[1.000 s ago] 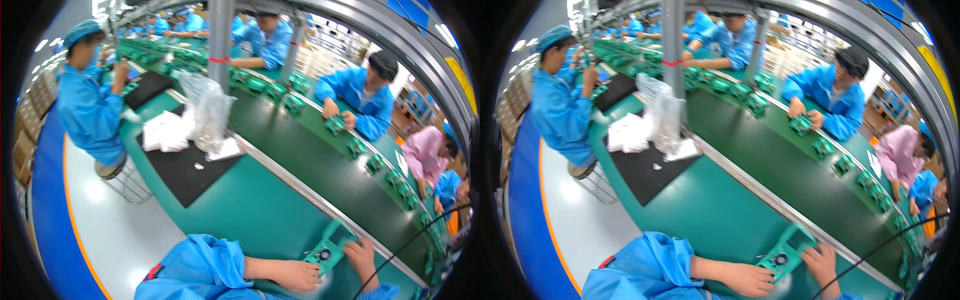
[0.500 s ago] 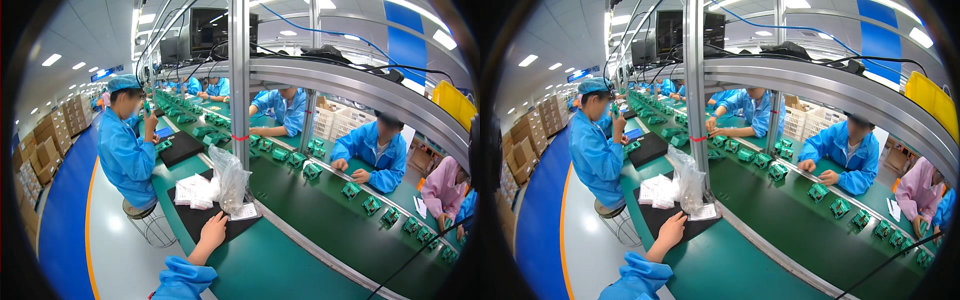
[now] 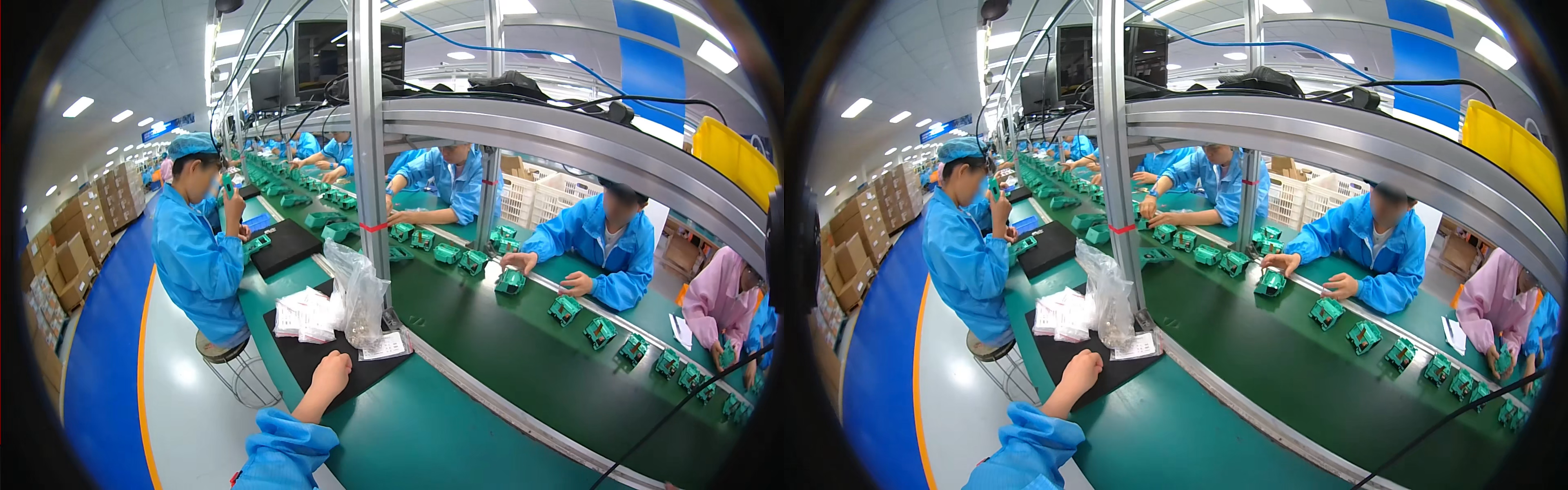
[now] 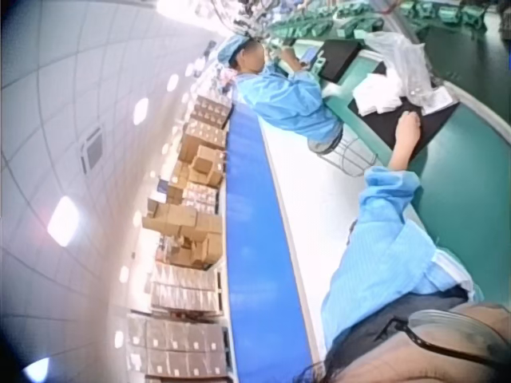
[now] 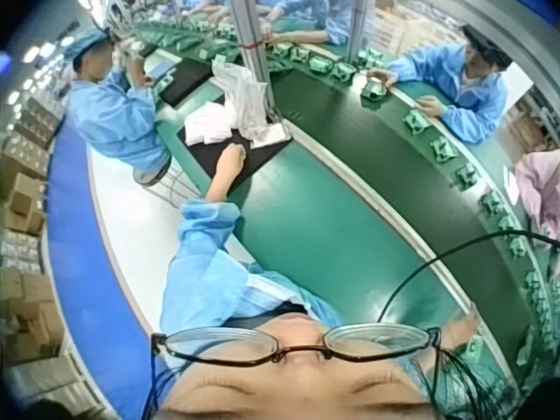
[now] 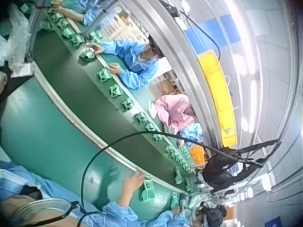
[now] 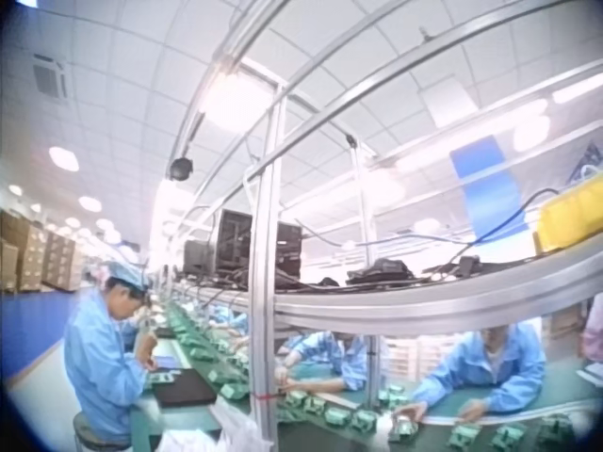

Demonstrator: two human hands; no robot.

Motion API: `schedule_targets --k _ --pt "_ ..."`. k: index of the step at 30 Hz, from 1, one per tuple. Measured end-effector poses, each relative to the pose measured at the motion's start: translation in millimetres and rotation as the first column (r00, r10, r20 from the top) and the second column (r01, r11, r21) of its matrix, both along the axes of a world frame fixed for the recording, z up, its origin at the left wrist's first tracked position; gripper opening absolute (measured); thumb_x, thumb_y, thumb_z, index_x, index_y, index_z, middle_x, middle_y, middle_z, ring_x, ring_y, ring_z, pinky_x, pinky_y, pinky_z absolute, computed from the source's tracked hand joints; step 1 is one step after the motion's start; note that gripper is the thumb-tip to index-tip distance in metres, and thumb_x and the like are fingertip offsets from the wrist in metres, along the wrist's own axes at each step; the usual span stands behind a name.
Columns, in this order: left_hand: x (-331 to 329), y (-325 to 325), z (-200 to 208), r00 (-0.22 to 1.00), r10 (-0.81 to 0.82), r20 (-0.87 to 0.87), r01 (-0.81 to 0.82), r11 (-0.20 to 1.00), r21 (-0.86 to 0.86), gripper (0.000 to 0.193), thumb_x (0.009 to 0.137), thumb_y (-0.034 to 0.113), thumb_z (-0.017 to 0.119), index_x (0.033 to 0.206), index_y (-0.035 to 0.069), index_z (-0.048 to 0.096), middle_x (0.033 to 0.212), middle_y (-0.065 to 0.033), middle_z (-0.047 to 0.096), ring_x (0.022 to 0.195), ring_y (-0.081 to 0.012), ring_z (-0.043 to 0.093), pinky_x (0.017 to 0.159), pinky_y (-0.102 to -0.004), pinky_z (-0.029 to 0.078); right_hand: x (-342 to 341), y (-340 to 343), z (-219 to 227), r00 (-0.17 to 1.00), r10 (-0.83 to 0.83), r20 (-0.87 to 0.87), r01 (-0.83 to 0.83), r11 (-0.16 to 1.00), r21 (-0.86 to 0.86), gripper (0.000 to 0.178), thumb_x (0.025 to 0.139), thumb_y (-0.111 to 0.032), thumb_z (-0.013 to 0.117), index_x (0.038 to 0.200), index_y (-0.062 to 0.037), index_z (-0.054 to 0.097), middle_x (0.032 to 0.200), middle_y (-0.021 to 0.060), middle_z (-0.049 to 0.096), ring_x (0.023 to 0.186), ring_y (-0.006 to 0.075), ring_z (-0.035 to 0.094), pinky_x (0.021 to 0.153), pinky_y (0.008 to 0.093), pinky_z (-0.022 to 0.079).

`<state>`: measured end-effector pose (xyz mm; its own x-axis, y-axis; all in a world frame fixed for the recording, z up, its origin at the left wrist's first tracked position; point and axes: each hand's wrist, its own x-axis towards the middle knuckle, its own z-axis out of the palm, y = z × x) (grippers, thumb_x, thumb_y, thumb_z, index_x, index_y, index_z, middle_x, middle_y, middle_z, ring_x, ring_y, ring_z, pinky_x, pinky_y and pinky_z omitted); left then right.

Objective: The person assembles internal components into a green electronic housing by hand on a factory production line.

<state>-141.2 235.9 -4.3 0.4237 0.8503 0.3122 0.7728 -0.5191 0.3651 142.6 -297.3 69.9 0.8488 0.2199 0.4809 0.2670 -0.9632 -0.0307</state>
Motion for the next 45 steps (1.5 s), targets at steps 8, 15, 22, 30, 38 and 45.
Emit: schedule_targets --k 8,15,22,30,38,45 --pt "-1 10 -8 0.993 0.051 -0.102 -0.056 0.997 -0.046 0.005 0.068 0.010 0.056 0.070 0.005 0.056 0.075 -0.0132 0.054 0.076 -0.0294 0.055 0.066 -0.0374 0.044 -78 171 -20 0.294 0.950 -0.106 -0.911 0.312 0.270 0.039 0.065 -0.012 0.059 0.102 -0.0093 0.048 0.103 0.0122 0.046 0.097 0.0317 0.043 0.080 0.0403 0.036" --pt "9 -11 8 0.987 0.045 -0.151 -0.019 0.986 0.168 0.008 0.069 0.011 0.056 0.074 0.006 0.053 0.076 -0.0129 0.054 0.074 -0.0292 0.054 0.063 -0.0408 0.043 -112 199 -57 -0.060 0.988 -0.139 -0.920 0.000 0.393 0.033 0.067 -0.015 0.058 0.099 -0.0108 0.051 0.103 0.0110 0.046 0.098 0.0298 0.042 0.079 0.0393 0.036" --pt "90 -147 33 0.592 -0.339 0.731 0.772 0.498 -0.394 0.014 0.079 0.012 0.054 0.090 0.004 0.054 0.085 -0.0014 0.056 0.079 -0.0072 0.051 0.070 -0.0226 0.042 -91 202 -49 0.221 0.967 0.128 -0.704 0.067 0.707 0.024 0.070 -0.006 0.059 0.092 -0.0031 0.051 0.092 0.0153 0.050 0.084 0.0314 0.049 0.074 0.0366 0.040" --pt "152 -234 -13 0.475 0.271 0.837 0.875 -0.042 -0.482 0.008 0.080 0.005 0.047 0.083 0.002 0.055 0.076 -0.0037 0.054 0.071 -0.0128 0.051 0.064 -0.0249 0.041 -59 195 -65 0.371 0.897 0.240 -0.829 0.203 0.522 0.017 0.068 0.004 0.057 0.082 -0.0054 0.055 0.082 0.0126 0.051 0.075 0.0282 0.049 0.066 0.0357 0.041" --pt "152 -220 -18 0.410 0.312 0.857 0.909 -0.062 -0.412 0.008 0.080 0.009 0.052 0.085 0.002 0.055 0.078 -0.0033 0.055 0.071 -0.0125 0.053 0.063 -0.0245 0.043 -57 208 -64 0.350 0.912 0.215 -0.828 0.194 0.527 0.016 0.068 0.004 0.058 0.081 -0.0049 0.055 0.081 0.0122 0.051 0.074 0.0282 0.051 0.065 0.0348 0.042" --pt "145 -226 -13 0.512 0.192 0.837 0.855 -0.025 -0.517 0.010 0.079 0.009 0.053 0.079 0.001 0.058 0.074 -0.0028 0.057 0.068 -0.0102 0.052 0.063 -0.0221 0.042 -53 204 -73 0.237 0.932 0.274 -0.877 0.084 0.472 0.018 0.069 0.004 0.058 0.083 -0.0053 0.055 0.083 0.0117 0.053 0.076 0.0272 0.052 0.066 0.0338 0.044"
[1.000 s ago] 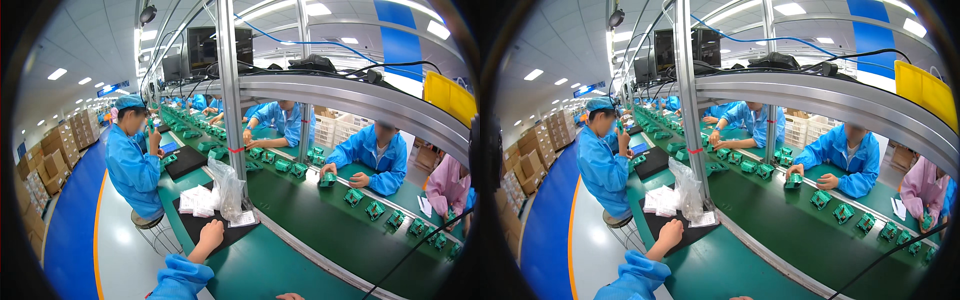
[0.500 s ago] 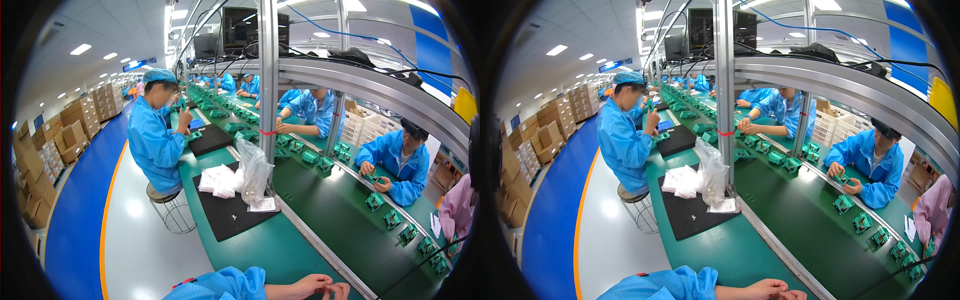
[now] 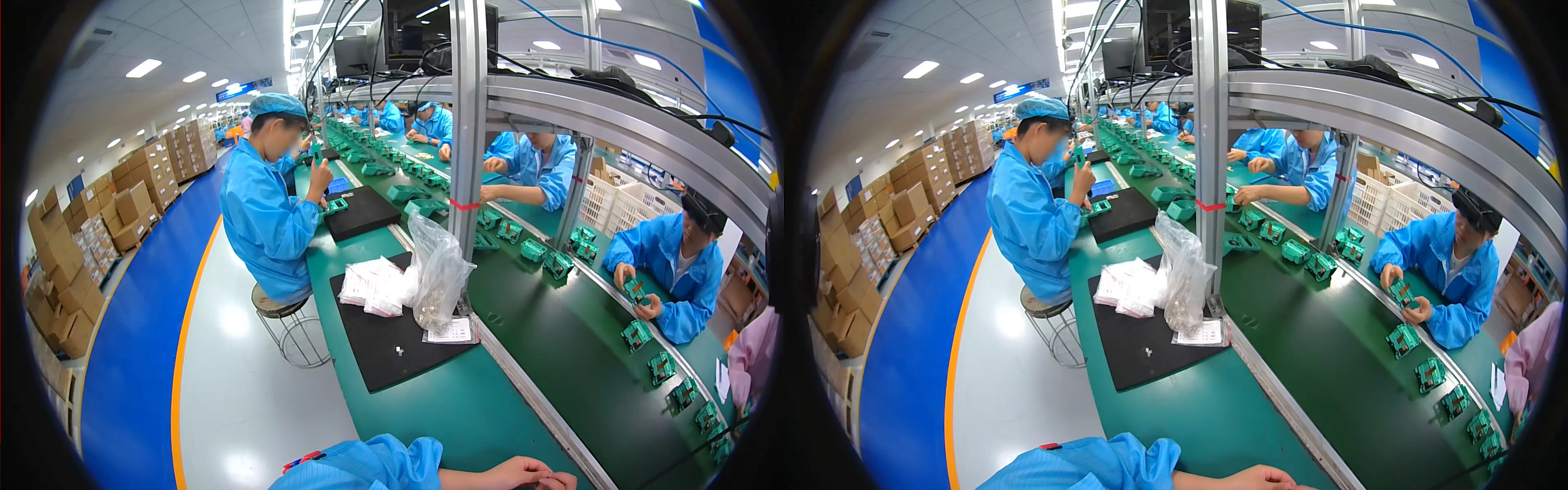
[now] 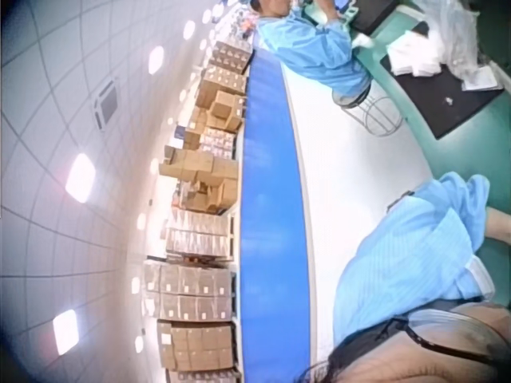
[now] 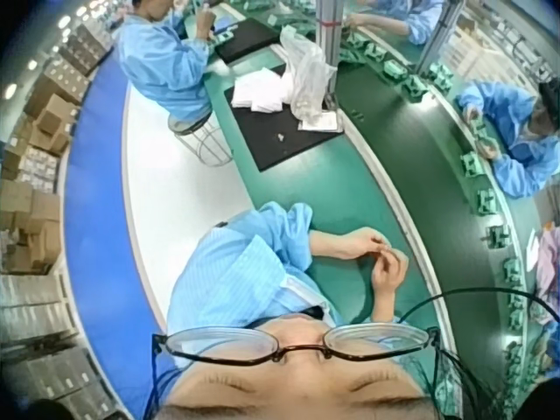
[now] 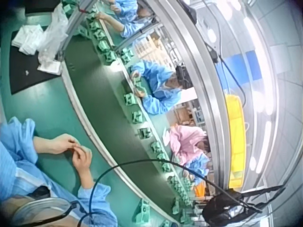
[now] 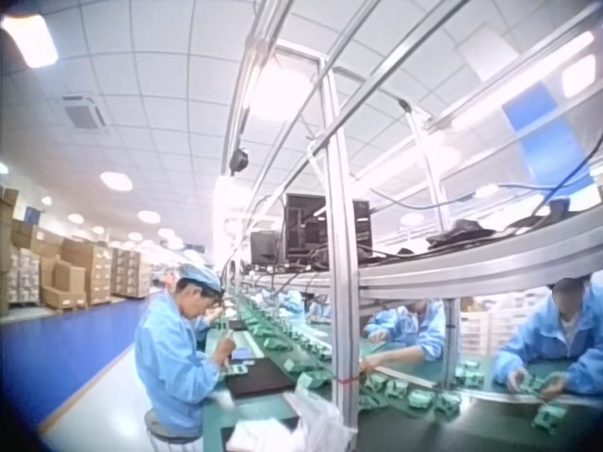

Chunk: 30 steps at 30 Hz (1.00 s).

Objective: The person assembles internal components into a green electronic housing by hand on a factory production line.

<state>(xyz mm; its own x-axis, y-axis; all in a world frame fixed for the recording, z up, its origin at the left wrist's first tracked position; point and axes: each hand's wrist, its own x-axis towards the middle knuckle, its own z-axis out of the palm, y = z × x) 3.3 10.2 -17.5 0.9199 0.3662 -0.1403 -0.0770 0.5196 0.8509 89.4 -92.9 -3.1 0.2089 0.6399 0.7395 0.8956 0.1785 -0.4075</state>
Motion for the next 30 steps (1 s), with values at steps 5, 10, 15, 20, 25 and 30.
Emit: schedule_targets --k 5,10,15,20,25,30 --pt "-5 -2 3 0.998 -0.051 0.041 0.056 0.989 -0.136 0.011 0.079 0.011 0.054 0.079 0.002 0.059 0.072 -0.0023 0.057 0.067 -0.0101 0.052 0.061 -0.0220 0.042 -7 -3 7 0.996 0.017 -0.083 -0.015 1.000 0.018 0.016 0.070 0.006 0.056 0.082 -0.0039 0.054 0.082 0.0124 0.052 0.072 0.0271 0.052 0.064 0.0327 0.044" --pt "-1 -4 -9 0.995 -0.094 0.031 0.099 0.974 -0.202 0.013 0.078 0.015 0.056 0.077 0.003 0.059 0.069 -0.0018 0.057 0.063 -0.0093 0.051 0.057 -0.0213 0.040 -8 -7 7 0.978 0.000 -0.208 -0.003 1.000 -0.015 0.014 0.071 0.005 0.055 0.082 -0.0029 0.053 0.080 0.0133 0.049 0.070 0.0264 0.051 0.062 0.0318 0.043" --pt "-2 -4 -5 0.996 -0.078 -0.034 0.071 0.979 -0.190 0.011 0.077 0.013 0.056 0.077 0.003 0.060 0.067 -0.0009 0.056 0.059 -0.0085 0.049 0.054 -0.0212 0.038 -4 -9 4 0.955 -0.017 -0.296 -0.021 0.992 -0.125 0.017 0.067 0.011 0.044 0.078 -0.0021 0.047 0.079 0.0136 0.046 0.066 0.0260 0.046 0.058 0.0324 0.040" --pt "-1 -2 -6 0.996 -0.086 -0.010 0.086 0.994 -0.063 0.008 0.075 0.008 0.055 0.077 0.002 0.060 0.068 -0.0015 0.056 0.060 -0.0088 0.048 0.055 -0.0214 0.038 -3 -3 9 0.970 0.021 -0.241 -0.041 0.996 -0.079 0.018 0.065 0.012 0.043 0.075 -0.0019 0.047 0.075 0.0137 0.046 0.067 0.0277 0.045 0.058 0.0330 0.040" --pt "1 2 -10 0.996 -0.089 0.013 0.090 0.968 -0.234 0.008 0.075 0.007 0.054 0.079 0.002 0.060 0.070 -0.0021 0.057 0.061 -0.0095 0.048 0.056 -0.0213 0.038 -4 0 10 0.974 0.014 -0.226 -0.031 0.997 -0.071 0.017 0.066 0.012 0.047 0.077 -0.0018 0.049 0.073 0.0141 0.048 0.071 0.0294 0.047 0.061 0.0343 0.041" --pt "0 3 -8 0.991 -0.135 0.019 0.136 0.972 -0.193 0.009 0.076 0.007 0.053 0.080 0.002 0.060 0.070 -0.0021 0.057 0.061 -0.0096 0.049 0.056 -0.0210 0.039 -6 -5 14 0.974 -0.012 -0.227 -0.002 0.998 -0.061 0.016 0.067 0.010 0.051 0.078 -0.0020 0.050 0.075 0.0142 0.049 0.070 0.0292 0.049 0.061 0.0345 0.042"
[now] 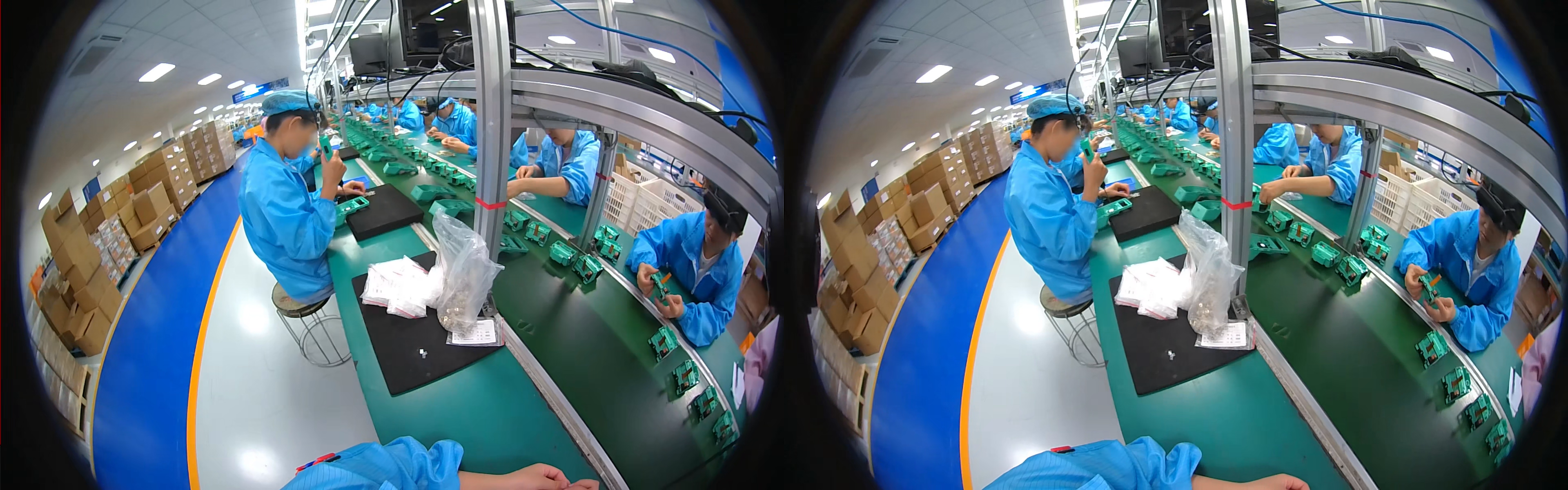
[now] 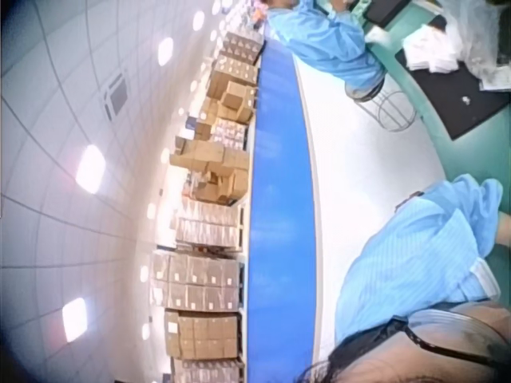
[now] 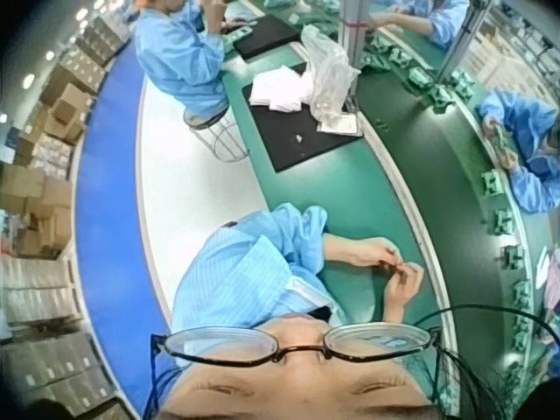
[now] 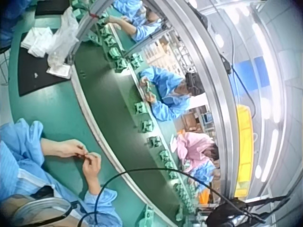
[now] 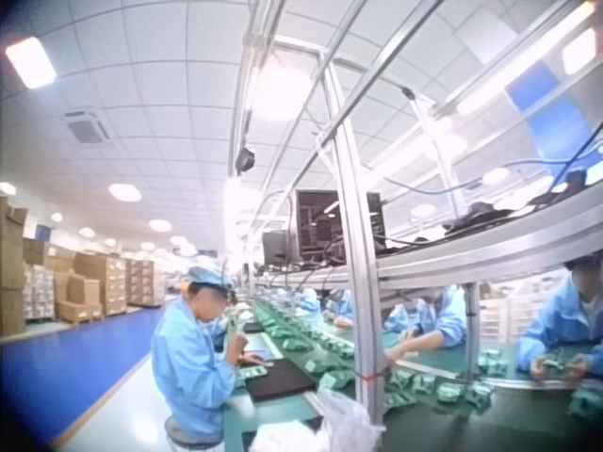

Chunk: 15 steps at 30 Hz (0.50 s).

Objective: The person assembles internal components into a green electronic housing by hand on a factory production line.

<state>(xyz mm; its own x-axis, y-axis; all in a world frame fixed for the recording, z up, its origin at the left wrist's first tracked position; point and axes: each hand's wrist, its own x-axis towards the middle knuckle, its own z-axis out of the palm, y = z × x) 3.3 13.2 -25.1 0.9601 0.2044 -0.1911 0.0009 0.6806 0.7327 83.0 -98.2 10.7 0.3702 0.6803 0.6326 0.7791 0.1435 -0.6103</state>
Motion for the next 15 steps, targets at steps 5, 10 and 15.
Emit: schedule_targets --k 5,10,15 --pt "-1 1 -1 1.000 -0.018 0.000 0.018 1.000 -0.005 0.008 0.076 0.006 0.053 0.079 0.002 0.060 0.071 -0.0025 0.057 0.063 -0.0097 0.051 0.057 -0.0208 0.039 0 0 -2 1.000 0.001 -0.005 -0.001 1.000 0.009 0.017 0.066 0.011 0.052 0.077 -0.0021 0.050 0.074 0.0133 0.049 0.068 0.0280 0.050 0.060 0.0324 0.042" --pt "-2 -1 0 1.000 -0.003 -0.023 0.002 0.999 -0.034 0.010 0.077 0.007 0.052 0.080 0.002 0.060 0.072 -0.0029 0.058 0.064 -0.0103 0.051 0.058 -0.0210 0.040 1 -3 -5 0.999 -0.037 -0.001 0.037 0.999 -0.019 0.018 0.066 0.011 0.053 0.077 -0.0024 0.051 0.074 0.0135 0.049 0.068 0.0272 0.050 0.060 0.0310 0.043" --pt "0 4 3 0.999 0.039 -0.018 -0.040 0.996 -0.084 0.008 0.078 0.009 0.052 0.081 0.004 0.058 0.071 -0.0015 0.056 0.064 -0.0099 0.051 0.058 -0.0213 0.040 6 1 -12 0.999 -0.031 0.042 0.033 0.998 -0.053 0.017 0.068 0.009 0.052 0.078 -0.0045 0.052 0.077 0.0120 0.053 0.071 0.0279 0.052 0.062 0.0327 0.044"
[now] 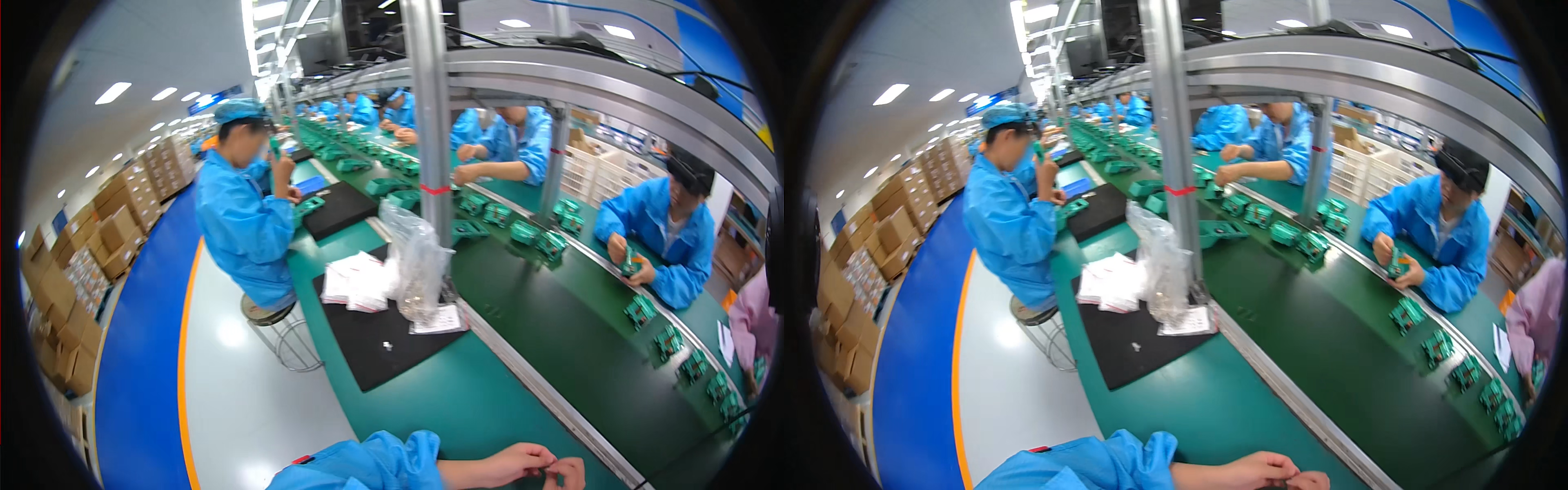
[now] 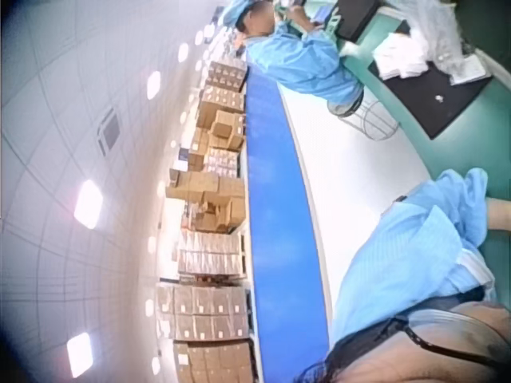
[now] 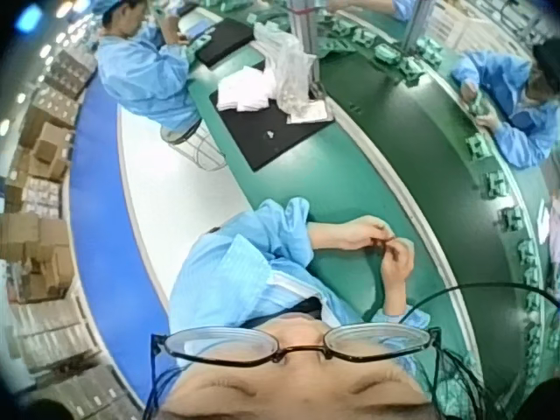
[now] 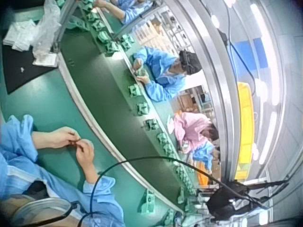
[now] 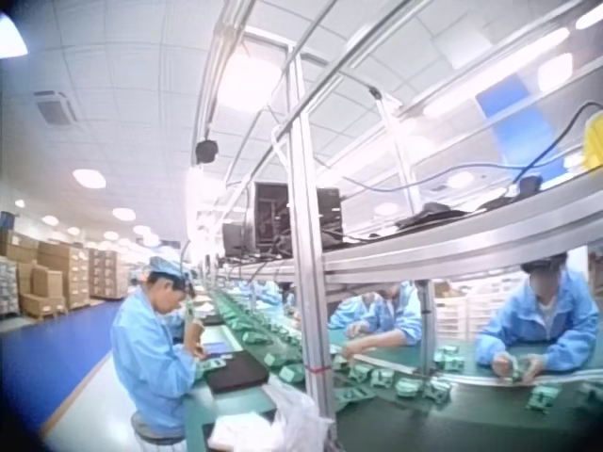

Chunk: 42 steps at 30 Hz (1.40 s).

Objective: The person assembles internal components into a green electronic housing by hand on a factory production line.

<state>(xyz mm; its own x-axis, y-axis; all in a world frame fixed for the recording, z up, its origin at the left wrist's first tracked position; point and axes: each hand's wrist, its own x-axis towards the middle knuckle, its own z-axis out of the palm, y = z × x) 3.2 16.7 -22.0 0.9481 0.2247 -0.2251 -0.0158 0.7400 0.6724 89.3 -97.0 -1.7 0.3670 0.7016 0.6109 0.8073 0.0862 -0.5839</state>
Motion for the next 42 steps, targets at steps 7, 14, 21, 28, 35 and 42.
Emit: schedule_targets --k 7,14,21,28,35,42 --pt "1 7 -11 0.981 -0.195 -0.004 0.195 0.981 0.004 0.011 0.082 0.018 0.049 0.087 0.009 0.054 0.084 0.0042 0.050 0.071 -0.0050 0.041 0.065 -0.0187 0.034 -1 2 4 1.000 -0.018 -0.013 0.019 0.998 0.055 0.018 0.068 0.009 0.052 0.080 -0.0048 0.053 0.077 0.0133 0.051 0.071 0.0295 0.051 0.062 0.0333 0.042" --pt "1 6 -13 0.973 -0.229 -0.030 0.230 0.973 0.033 0.008 0.082 0.017 0.049 0.083 0.010 0.053 0.083 0.0046 0.049 0.071 -0.0049 0.040 0.065 -0.0186 0.033 -1 0 -1 0.999 0.005 0.048 -0.007 0.999 0.038 0.020 0.064 0.011 0.049 0.078 -0.0037 0.052 0.078 0.0147 0.048 0.070 0.0306 0.049 0.061 0.0341 0.041" --pt "1 4 -10 0.968 -0.252 0.006 0.252 0.967 0.036 0.006 0.083 0.016 0.048 0.082 0.010 0.051 0.082 0.0044 0.049 0.072 -0.0051 0.040 0.065 -0.0186 0.033 0 -1 0 0.994 0.006 0.110 -0.014 0.997 0.079 0.020 0.061 0.012 0.047 0.074 -0.0031 0.049 0.076 0.0149 0.047 0.068 0.0307 0.048 0.060 0.0354 0.040" --pt "0 3 -17 0.971 -0.231 0.066 0.231 0.973 0.021 0.005 0.083 0.013 0.046 0.081 0.010 0.050 0.083 0.0041 0.049 0.072 -0.0055 0.041 0.065 -0.0188 0.034 -2 2 1 0.998 0.045 0.049 -0.050 0.993 0.111 0.021 0.060 0.013 0.047 0.074 -0.0026 0.048 0.075 0.0147 0.046 0.067 0.0303 0.047 0.060 0.0346 0.040" --pt "1 7 -20 0.964 -0.243 0.106 0.240 0.970 0.037 0.006 0.082 0.014 0.047 0.080 0.009 0.050 0.082 0.0041 0.048 0.073 -0.0049 0.042 0.066 -0.0176 0.034 2 3 0 0.995 0.078 0.069 -0.083 0.994 0.072 0.016 0.060 0.009 0.050 0.069 -0.0045 0.047 0.074 0.0126 0.047 0.069 0.0292 0.048 0.061 0.0352 0.040" --pt "3 8 -18 0.971 -0.228 0.077 0.196 0.934 0.299 0.009 0.083 0.016 0.049 0.080 0.008 0.050 0.077 0.0040 0.049 0.070 -0.0038 0.042 0.063 -0.0169 0.034 1 3 2 0.995 0.070 0.066 -0.074 0.995 0.070 0.013 0.060 0.007 0.048 0.065 -0.0044 0.045 0.074 0.0121 0.046 0.069 0.0279 0.048 0.061 0.0338 0.039"
